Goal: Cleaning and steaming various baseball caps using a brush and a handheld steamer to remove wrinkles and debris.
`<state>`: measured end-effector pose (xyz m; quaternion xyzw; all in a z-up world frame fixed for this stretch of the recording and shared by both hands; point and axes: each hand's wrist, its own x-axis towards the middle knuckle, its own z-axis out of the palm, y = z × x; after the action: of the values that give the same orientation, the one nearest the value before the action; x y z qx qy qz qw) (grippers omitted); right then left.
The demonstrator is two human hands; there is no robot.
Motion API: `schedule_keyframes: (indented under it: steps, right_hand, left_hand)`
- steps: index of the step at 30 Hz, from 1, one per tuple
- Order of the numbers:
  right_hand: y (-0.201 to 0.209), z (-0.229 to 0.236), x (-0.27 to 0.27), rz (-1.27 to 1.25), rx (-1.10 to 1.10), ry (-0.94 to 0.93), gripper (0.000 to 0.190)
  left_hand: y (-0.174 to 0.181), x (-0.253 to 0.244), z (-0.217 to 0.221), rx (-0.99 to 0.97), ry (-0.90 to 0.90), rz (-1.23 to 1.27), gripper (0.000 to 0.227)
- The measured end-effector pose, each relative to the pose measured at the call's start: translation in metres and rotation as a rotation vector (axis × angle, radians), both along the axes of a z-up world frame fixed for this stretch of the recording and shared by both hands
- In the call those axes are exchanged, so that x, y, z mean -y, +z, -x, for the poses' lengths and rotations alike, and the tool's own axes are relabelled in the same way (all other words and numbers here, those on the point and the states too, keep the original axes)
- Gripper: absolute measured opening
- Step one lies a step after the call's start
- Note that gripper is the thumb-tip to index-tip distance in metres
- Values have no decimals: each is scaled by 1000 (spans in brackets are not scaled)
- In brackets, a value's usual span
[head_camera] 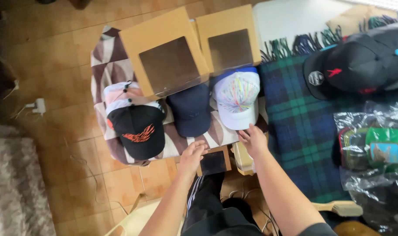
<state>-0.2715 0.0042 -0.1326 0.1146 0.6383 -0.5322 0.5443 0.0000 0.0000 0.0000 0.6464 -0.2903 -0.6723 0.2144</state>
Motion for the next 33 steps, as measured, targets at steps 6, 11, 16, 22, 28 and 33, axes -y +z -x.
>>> schedule_keyframes:
  steps: [6,11,16,22,28,33]
  right_hand:
    - [41,-22,2,59,63,-111,27]
    - [150,-13,-63,257,94,-33,43]
    - [196,42,-173,303,141,-156,46]
    - [236,87,-295,114,-118,-329,48]
    - [283,88,-416,290,-225,-420,69]
    - [285,101,-528,296,-273,-547,60]
  left_hand:
    - [-2,1,24,-107,72,-111,38]
    - [-33,8,40,-407,218,-242,42]
    - [6,-1,92,-646,55,-301,52]
    - [61,-66,181,-783,-465,-370,44]
    - [94,-188,294,-771,-836,-337,43]
    - [113,-281,351,-742,-1055,-263,43]
